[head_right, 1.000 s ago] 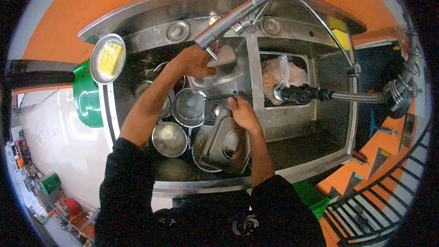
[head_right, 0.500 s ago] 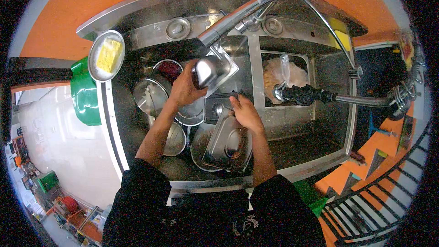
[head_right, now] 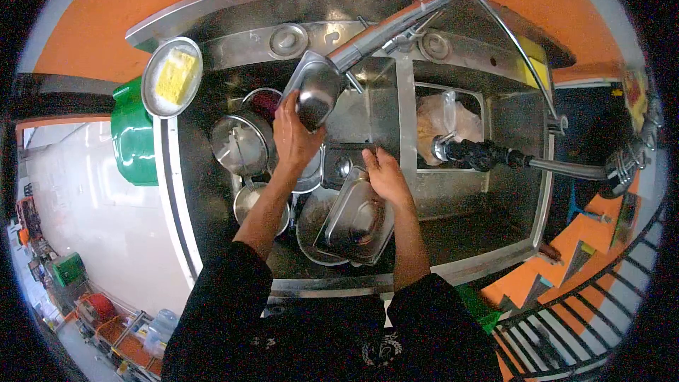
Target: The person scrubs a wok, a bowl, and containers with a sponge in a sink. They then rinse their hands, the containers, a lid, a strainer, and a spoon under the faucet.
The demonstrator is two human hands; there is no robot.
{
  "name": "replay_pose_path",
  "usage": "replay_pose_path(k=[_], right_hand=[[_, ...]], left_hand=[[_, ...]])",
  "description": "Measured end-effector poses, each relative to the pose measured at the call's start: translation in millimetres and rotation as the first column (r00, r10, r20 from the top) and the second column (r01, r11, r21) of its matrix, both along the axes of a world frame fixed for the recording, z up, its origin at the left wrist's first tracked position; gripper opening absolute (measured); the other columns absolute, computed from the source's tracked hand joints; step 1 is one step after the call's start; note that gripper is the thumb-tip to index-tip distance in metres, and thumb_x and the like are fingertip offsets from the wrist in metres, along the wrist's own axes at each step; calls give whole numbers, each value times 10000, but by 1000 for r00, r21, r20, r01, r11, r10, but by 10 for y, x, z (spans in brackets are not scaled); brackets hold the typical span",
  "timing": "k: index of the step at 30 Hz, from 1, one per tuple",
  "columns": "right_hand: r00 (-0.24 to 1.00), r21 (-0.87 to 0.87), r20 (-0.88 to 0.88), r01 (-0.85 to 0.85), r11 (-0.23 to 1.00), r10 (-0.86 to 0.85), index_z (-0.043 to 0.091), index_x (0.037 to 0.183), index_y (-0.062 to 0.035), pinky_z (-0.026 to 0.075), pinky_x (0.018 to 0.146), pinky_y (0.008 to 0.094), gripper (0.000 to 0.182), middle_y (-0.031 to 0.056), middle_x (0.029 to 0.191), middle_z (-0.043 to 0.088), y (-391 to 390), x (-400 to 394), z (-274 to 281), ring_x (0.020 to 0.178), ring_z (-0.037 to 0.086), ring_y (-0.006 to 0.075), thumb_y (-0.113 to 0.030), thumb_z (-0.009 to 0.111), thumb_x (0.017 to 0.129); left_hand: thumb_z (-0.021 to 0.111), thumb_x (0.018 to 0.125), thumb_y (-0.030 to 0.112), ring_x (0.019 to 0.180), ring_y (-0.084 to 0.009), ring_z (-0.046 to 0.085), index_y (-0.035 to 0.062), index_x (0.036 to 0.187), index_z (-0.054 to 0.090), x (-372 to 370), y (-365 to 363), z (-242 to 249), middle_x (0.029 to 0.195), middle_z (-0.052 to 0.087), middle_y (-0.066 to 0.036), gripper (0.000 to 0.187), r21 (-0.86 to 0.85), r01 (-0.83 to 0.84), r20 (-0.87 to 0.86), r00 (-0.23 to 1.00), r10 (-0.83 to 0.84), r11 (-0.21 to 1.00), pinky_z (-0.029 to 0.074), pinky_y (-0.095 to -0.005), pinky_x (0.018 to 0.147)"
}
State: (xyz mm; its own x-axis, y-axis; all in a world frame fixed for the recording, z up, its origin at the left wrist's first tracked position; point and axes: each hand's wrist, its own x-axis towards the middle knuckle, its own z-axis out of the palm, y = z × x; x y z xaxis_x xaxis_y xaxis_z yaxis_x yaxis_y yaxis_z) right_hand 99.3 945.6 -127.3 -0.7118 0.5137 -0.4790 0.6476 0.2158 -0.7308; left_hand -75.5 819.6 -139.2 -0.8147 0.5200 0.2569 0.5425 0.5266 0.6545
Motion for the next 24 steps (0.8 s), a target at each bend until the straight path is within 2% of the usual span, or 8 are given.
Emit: replay_pose_path(k=[4,7,10,12,16,18,21,24], right_hand=[[999,-76,32,36,996,-33,543,984,26,437,777,416,424,229,882,604,-17,-84,239,851,584,368,-383,436,952],[999,5,-23,44,999,-44,562,1043,21,446,762,339,397,139,882,633,31,27,-14,811,570,214,-353,464,951],[998,20,-60,34,999,-33,549,991,21,443,776,391,375,212,883,610,24,13,102,823,582,327,-339,449,955],[996,-4,-78,50,999,-50,549,990,22,443,777,390,375,215,884,609,22,37,63,827,582,330,-338,452,953],[995,11,-84,53,999,-52,545,985,23,442,773,390,371,213,875,605,28,87,-46,816,576,323,-336,457,952],[996,-5,-79,39,999,-39,541,973,26,442,765,394,369,212,866,602,46,80,-48,798,570,322,-334,461,950],[996,-21,-88,8,1000,-10,534,952,32,443,755,403,375,218,853,595,57,76,-54,771,560,327,-336,462,949],[1000,-148,5,22,989,-21,529,942,39,442,750,413,394,230,842,586,30,-13,134,762,560,330,-349,461,947]], left_hand=[[793,563,121,1120,-387,436,30,1340,248,114,202,-103,1201,424,-230,954,205,-87,134,989,60,975,365,-448,955],[801,567,130,1120,-365,435,22,1330,242,179,300,-147,1199,412,-227,952,322,-151,270,961,62,935,356,-434,966],[806,570,128,1118,-332,439,21,1322,235,215,343,-201,1198,410,-208,951,354,-210,373,925,69,911,353,-426,972],[804,576,116,1103,-308,456,23,1313,238,189,336,-205,1198,419,-186,935,319,-233,448,891,70,919,367,-419,965],[769,593,68,1068,-265,492,-1,1282,257,125,371,-276,1157,464,-136,861,560,-350,760,579,-297,750,388,-377,946],[733,604,-1,1040,-242,519,10,1261,319,129,412,-177,1114,512,-106,777,646,-493,763,396,-511,582,401,-384,938],[645,606,-85,1000,-224,549,19,1156,467,76,383,-178,1000,575,-84,588,638,-633,658,154,-737,437,410,-397,923],[613,627,28,985,-269,569,20,1053,556,27,230,-496,972,607,-81,430,573,-671,652,24,-758,471,465,-396,857]])
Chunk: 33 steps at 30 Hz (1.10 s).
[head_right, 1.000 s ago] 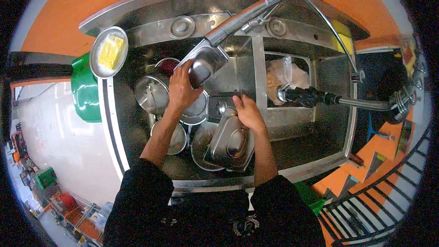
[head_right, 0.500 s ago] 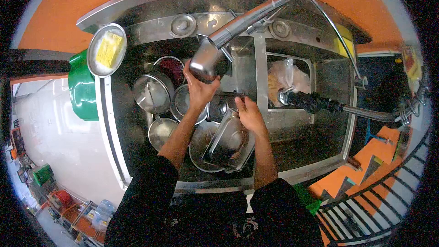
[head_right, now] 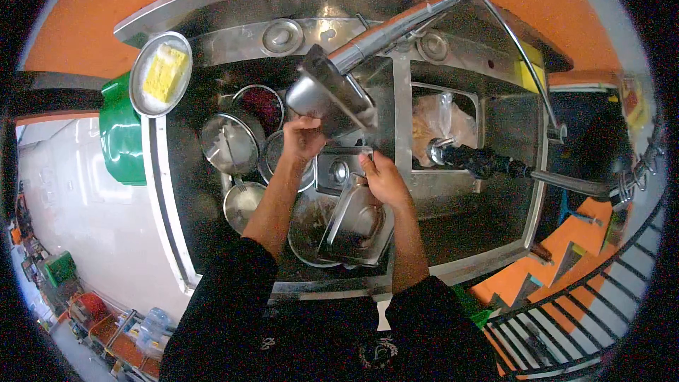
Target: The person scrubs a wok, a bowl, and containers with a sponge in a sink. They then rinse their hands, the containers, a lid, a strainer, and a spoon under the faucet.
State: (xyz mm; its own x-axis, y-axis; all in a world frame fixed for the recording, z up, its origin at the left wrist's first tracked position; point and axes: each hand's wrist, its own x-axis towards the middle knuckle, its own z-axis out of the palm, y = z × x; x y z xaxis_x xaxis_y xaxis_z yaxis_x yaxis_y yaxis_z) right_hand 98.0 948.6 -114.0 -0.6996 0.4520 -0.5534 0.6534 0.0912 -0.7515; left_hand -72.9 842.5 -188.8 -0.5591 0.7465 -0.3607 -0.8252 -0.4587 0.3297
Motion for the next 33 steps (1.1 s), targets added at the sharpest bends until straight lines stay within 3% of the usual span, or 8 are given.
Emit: replay_pose_path(k=[5,10,12,16,17,20,27,33], right_hand=[[993,212,1,-117,970,120,529,959,59,439,770,438,429,260,856,582,34,85,-212,818,581,362,-365,468,939],[997,22,74,-40,999,38,513,1095,64,432,826,451,446,287,998,579,109,87,-235,982,566,410,-350,478,934],[999,179,10,-45,983,44,468,1194,34,433,844,436,431,272,1083,560,127,73,-195,1020,554,386,-312,478,938],[977,450,-194,5,893,92,440,1255,-35,432,889,364,337,144,1045,619,45,-84,100,983,576,268,-149,479,940],[989,243,-150,42,969,-5,492,1199,-28,436,858,332,282,123,1011,621,26,-144,270,966,566,223,-138,479,940],[968,194,-118,-197,961,222,558,1138,-28,458,817,322,239,182,1031,612,203,-92,207,956,583,223,-98,446,937],[975,178,-163,-119,977,148,641,876,18,463,671,306,197,93,737,635,353,-173,-60,697,591,174,-107,493,838],[988,149,57,-150,977,143,637,718,37,455,630,322,509,124,651,614,474,-480,194,617,570,190,-439,518,851]], left_hand=[[510,541,159,988,-332,571,-25,1030,592,-65,25,-13,1035,625,-169,529,420,63,210,964,-164,905,396,-446,965],[501,662,245,889,-328,610,-17,1038,594,-89,111,-199,975,637,-166,467,232,-8,244,968,-50,973,482,-465,849],[492,736,312,886,-315,614,-17,1042,594,-106,168,-249,958,640,-159,461,-101,-88,203,973,107,991,491,-475,835],[439,834,488,934,-322,598,20,1118,575,-79,175,-677,1045,611,-159,563,61,15,201,979,-26,998,476,-487,871],[436,839,491,939,-324,596,24,1123,573,-76,159,-701,1054,607,-159,564,48,54,212,975,-63,997,475,-488,872],[425,851,502,952,-328,591,35,1140,568,-87,77,-780,1083,595,-161,567,21,205,249,947,-203,979,473,-489,875],[401,880,527,984,-337,578,61,1179,554,97,-161,-1158,1149,567,-164,574,-19,365,361,871,-334,931,469,-492,881],[415,906,479,995,-339,574,58,1189,550,-14,-175,-918,1174,558,-168,524,-6,491,392,803,-450,871,471,-494,876]])
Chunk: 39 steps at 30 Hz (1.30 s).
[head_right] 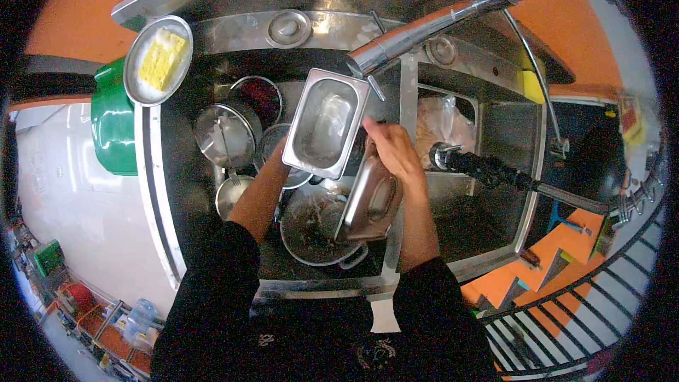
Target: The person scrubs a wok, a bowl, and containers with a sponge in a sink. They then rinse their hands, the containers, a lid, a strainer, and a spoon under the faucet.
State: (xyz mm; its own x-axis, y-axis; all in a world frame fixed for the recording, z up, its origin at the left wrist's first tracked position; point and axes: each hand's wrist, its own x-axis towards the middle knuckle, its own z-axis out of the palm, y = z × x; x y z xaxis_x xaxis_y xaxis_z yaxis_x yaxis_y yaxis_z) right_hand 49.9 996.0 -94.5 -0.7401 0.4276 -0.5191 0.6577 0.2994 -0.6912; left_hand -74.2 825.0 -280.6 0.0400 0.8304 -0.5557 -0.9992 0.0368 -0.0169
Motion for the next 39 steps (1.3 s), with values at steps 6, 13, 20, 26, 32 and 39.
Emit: replay_pose_path(k=[6,13,20,26,32,39], right_hand=[[995,51,96,-6,999,1,654,744,70,479,686,393,600,236,661,627,-153,-323,211,673,650,293,-518,555,810],[990,388,98,57,920,-103,636,669,73,478,634,409,434,225,593,603,-99,-322,-139,631,645,332,-326,519,792],[958,501,45,224,836,-284,662,678,49,468,714,440,423,261,655,614,-226,-564,142,692,642,372,-330,505,785],[931,431,22,320,844,-365,619,785,113,437,778,498,491,347,792,575,-246,-516,275,834,588,474,-360,487,788],[915,462,-57,379,802,-400,623,745,126,446,761,478,499,323,767,598,-355,-511,180,809,604,455,-358,507,782],[899,367,-161,437,821,-406,611,697,105,448,682,469,496,304,681,590,-285,-494,-88,692,614,427,-366,511,819]], left_hand=[[436,916,427,1035,-308,554,31,1201,537,-144,90,430,1203,545,-153,498,-204,156,-375,900,-224,966,458,-473,891],[454,916,462,1174,-214,472,11,1296,447,-796,338,1012,1308,486,-128,590,1,160,-839,537,-86,987,416,-394,927],[645,801,286,857,-419,604,50,1079,538,-591,852,1336,833,634,-231,380,-225,-275,-901,-306,-307,935,479,-459,726],[627,790,244,821,-427,603,40,995,575,-446,587,1197,834,632,-237,294,-274,-180,-916,-252,-314,945,471,-469,691],[684,782,197,686,-210,606,-8,1036,589,-343,293,906,839,657,-120,340,-281,-198,-958,115,-263,939,480,-341,651],[678,776,124,684,-193,605,-37,998,583,-75,170,1006,843,635,-106,290,-250,-215,-426,900,92,944,519,-313,608]])
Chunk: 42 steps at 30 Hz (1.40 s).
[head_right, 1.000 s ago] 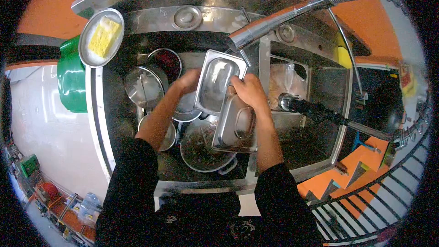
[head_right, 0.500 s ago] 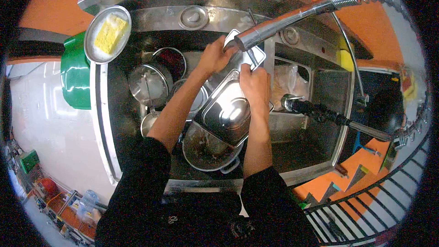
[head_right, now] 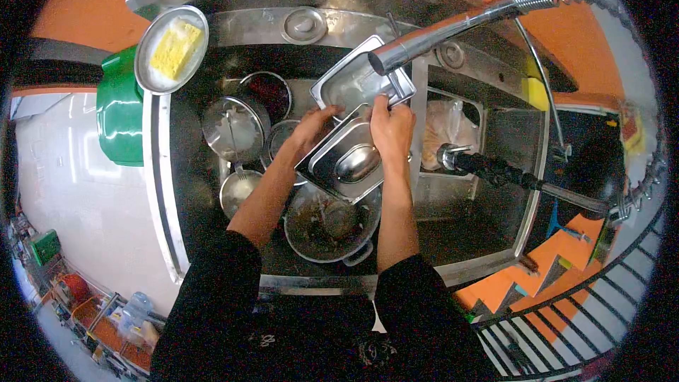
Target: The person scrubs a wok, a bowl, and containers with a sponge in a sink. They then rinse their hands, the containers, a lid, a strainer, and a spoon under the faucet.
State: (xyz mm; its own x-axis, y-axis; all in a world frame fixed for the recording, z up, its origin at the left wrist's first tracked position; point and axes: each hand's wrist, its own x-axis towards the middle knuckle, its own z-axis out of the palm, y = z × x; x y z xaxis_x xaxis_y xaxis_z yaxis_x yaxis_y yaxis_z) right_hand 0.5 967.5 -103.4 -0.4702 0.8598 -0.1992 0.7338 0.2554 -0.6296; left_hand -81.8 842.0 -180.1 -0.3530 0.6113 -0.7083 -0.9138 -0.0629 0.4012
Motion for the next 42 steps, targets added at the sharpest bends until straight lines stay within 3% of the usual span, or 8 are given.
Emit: replay_pose_path(k=[8,14,15,18,28,32,37,42], right_hand=[[988,-132,-147,-71,989,52,628,668,53,460,619,419,458,231,609,599,-112,60,-98,615,635,351,-358,536,848],[967,15,-107,-230,973,231,634,618,26,473,622,406,443,201,606,616,-280,10,-68,608,640,332,-345,542,842],[965,13,-124,-233,972,233,632,619,30,475,610,405,434,207,598,608,-284,16,-78,596,640,325,-336,547,837],[973,-63,-130,-199,978,190,617,615,41,461,577,403,433,211,571,588,-316,-21,25,557,628,315,-328,553,831],[987,-203,-129,-123,972,98,568,583,67,419,527,390,420,182,502,546,-72,52,-123,481,567,256,-292,577,800],[979,-285,-53,-202,937,195,593,622,67,444,553,391,409,194,539,568,13,32,-112,525,599,266,-301,575,799],[937,-162,10,-344,925,350,618,643,70,439,526,351,378,126,551,595,-39,-84,-142,551,593,174,-259,553,818],[952,-106,51,-295,950,301,608,745,105,460,616,417,403,260,652,601,-40,-108,-134,671,645,317,-289,553,813]], left_hand=[[547,863,38,779,-232,637,8,1036,574,59,-31,-120,963,641,-117,178,251,-146,41,989,140,957,544,-386,748],[608,871,204,873,-188,598,39,1031,584,-8,114,-534,908,632,-79,232,-227,-73,-358,934,-13,971,461,-309,723],[580,886,232,852,-277,617,3,1107,517,-15,144,-529,875,639,-139,324,-186,-228,-693,720,37,956,463,-380,751],[531,912,276,835,-394,613,-22,1169,417,-36,183,-432,851,634,-210,410,-212,-543,-954,296,-51,813,454,-430,760],[395,967,333,756,-519,547,45,1079,483,-138,-349,-215,773,568,-301,322,-427,-143,-865,352,-357,893,409,-549,650],[478,919,322,1012,-390,537,82,1162,541,-269,-298,98,1099,557,-217,347,-268,-299,-927,-179,-330,916,441,-451,821],[625,819,328,1212,-376,373,191,1161,607,-333,91,638,1272,452,-140,369,-285,-160,-859,-394,-326,945,271,-514,1015],[641,787,315,1186,-321,418,211,946,717,-361,302,564,1159,535,-77,205,-168,12,-898,-415,-148,986,308,-499,996]])
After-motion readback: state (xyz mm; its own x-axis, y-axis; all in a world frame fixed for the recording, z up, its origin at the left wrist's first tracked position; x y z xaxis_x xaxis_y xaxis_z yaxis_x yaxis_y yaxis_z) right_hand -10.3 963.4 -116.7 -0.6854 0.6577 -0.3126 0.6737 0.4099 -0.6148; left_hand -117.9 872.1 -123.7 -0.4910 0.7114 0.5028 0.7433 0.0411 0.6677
